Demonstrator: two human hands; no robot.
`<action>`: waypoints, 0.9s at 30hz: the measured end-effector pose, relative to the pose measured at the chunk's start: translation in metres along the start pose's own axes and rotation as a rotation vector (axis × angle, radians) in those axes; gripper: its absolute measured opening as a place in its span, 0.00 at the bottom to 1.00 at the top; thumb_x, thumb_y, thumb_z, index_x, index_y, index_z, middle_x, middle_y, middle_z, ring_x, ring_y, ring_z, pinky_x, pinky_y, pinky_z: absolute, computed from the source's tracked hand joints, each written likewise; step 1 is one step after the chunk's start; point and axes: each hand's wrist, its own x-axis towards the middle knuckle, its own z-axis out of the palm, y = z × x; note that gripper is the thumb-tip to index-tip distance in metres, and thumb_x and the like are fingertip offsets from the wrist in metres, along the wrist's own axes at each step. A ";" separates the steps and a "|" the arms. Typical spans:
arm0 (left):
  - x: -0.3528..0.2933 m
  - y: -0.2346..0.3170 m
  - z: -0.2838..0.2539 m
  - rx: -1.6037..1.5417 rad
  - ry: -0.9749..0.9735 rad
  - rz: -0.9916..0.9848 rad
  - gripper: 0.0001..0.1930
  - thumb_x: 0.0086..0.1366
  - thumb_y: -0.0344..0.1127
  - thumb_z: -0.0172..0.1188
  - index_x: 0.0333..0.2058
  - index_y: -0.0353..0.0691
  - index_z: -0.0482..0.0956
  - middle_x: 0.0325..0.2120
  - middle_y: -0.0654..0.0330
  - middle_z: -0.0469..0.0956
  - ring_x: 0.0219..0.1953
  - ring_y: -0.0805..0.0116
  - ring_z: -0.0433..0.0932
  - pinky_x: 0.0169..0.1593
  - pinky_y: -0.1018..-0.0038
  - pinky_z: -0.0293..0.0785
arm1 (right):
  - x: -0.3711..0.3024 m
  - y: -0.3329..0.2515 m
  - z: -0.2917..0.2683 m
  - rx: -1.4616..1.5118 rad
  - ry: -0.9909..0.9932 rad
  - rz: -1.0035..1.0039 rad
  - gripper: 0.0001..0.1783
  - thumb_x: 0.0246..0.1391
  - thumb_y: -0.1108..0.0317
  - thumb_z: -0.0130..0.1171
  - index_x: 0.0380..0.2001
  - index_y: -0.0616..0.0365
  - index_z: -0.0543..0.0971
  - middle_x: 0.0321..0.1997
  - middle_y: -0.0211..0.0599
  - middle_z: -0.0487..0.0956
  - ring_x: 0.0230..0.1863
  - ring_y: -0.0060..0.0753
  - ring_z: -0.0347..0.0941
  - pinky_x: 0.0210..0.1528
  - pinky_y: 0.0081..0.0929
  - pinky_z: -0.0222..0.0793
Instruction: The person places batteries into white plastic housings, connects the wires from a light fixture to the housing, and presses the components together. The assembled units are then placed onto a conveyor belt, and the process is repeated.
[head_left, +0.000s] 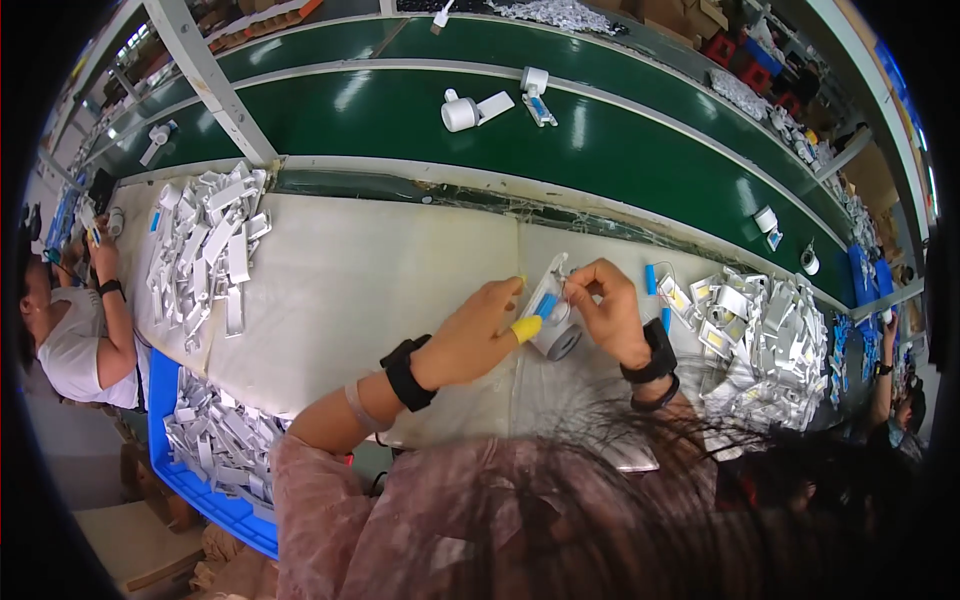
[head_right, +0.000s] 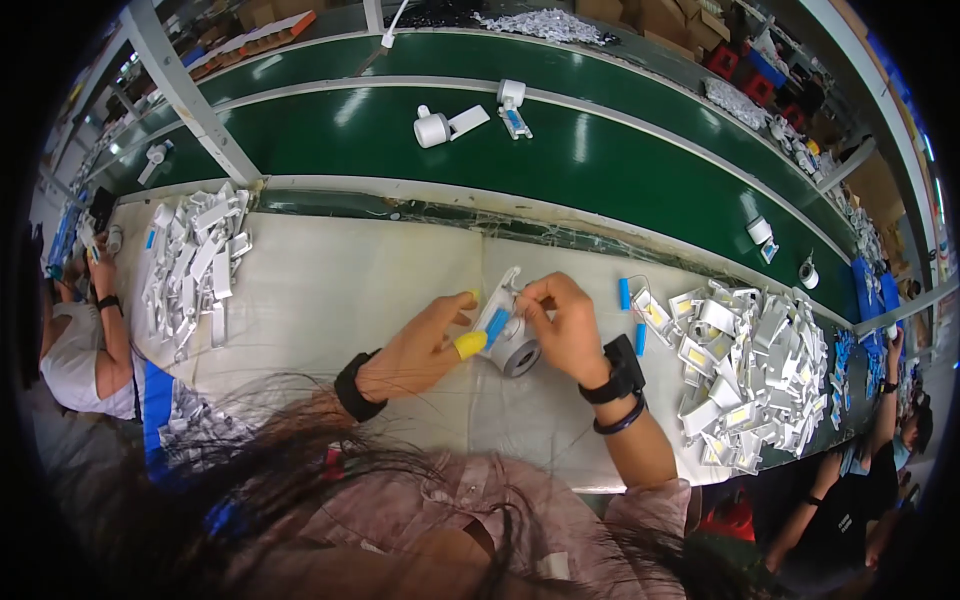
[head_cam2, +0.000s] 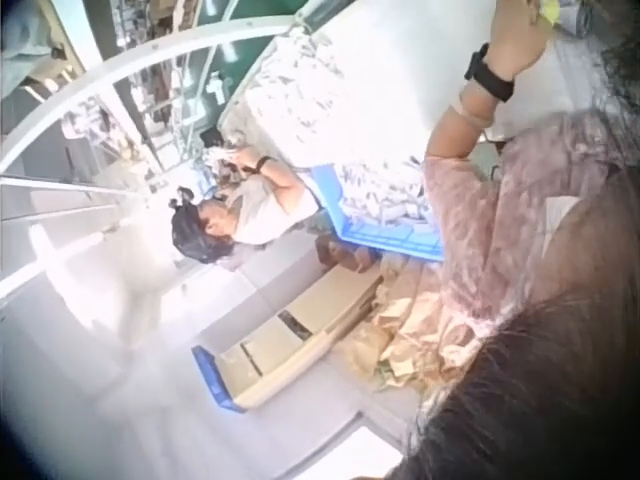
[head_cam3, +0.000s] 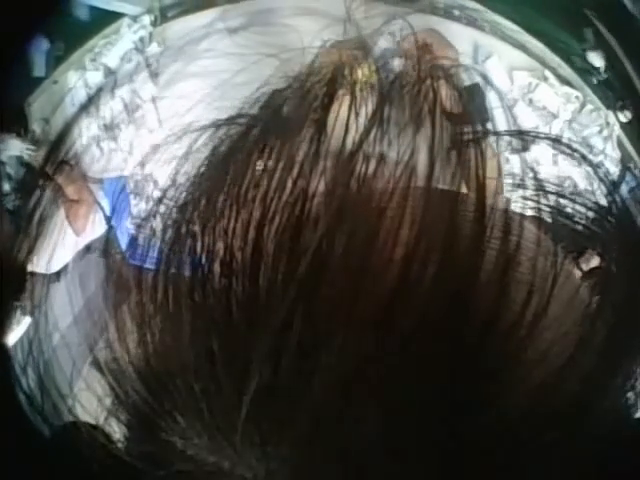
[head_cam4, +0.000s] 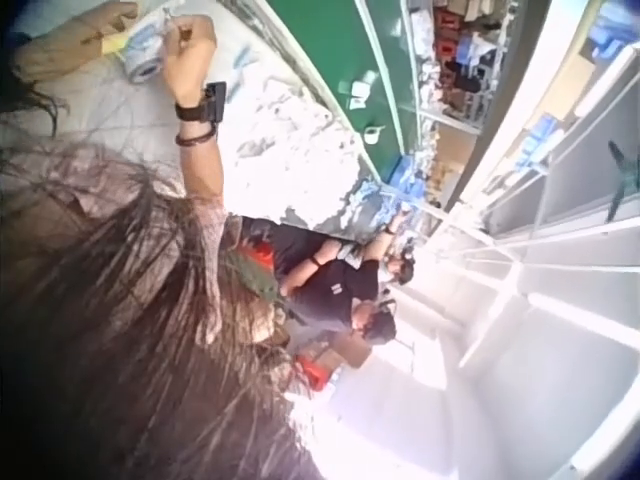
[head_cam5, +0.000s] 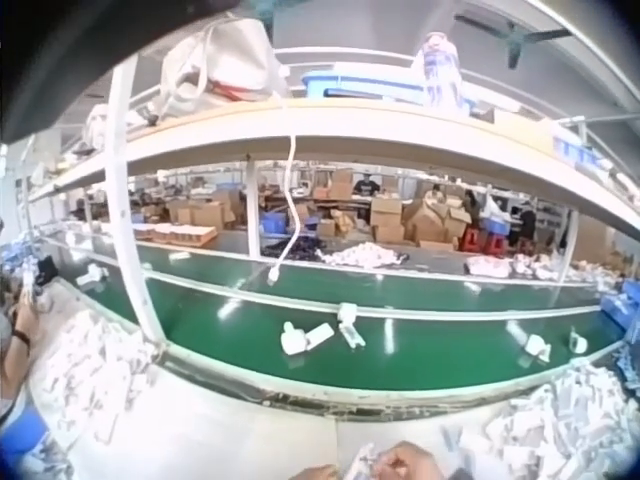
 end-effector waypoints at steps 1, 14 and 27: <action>0.006 0.000 -0.014 0.092 -0.047 -0.012 0.21 0.68 0.34 0.53 0.57 0.34 0.65 0.49 0.53 0.69 0.48 0.68 0.71 0.41 0.76 0.73 | 0.015 0.014 -0.007 0.099 0.001 0.121 0.03 0.57 0.78 0.58 0.33 0.64 0.74 0.29 0.33 0.78 0.30 0.21 0.75 0.35 0.20 0.73; -0.014 -0.042 -0.053 -0.619 0.012 -0.193 0.12 0.70 0.29 0.49 0.51 0.37 0.71 0.46 0.61 0.73 0.41 0.74 0.74 0.43 0.76 0.72 | 0.284 0.073 0.051 -0.586 0.159 -0.366 0.23 0.47 0.64 0.66 0.47 0.58 0.75 0.47 0.47 0.76 0.49 0.52 0.72 0.49 0.42 0.70; -0.021 -0.056 -0.024 -0.659 0.011 -0.088 0.10 0.69 0.28 0.51 0.48 0.34 0.70 0.39 0.58 0.73 0.37 0.73 0.75 0.41 0.75 0.72 | 0.312 0.098 0.146 -0.496 -0.047 -0.319 0.34 0.38 0.63 0.71 0.52 0.50 0.69 0.44 0.52 0.76 0.46 0.58 0.71 0.48 0.48 0.70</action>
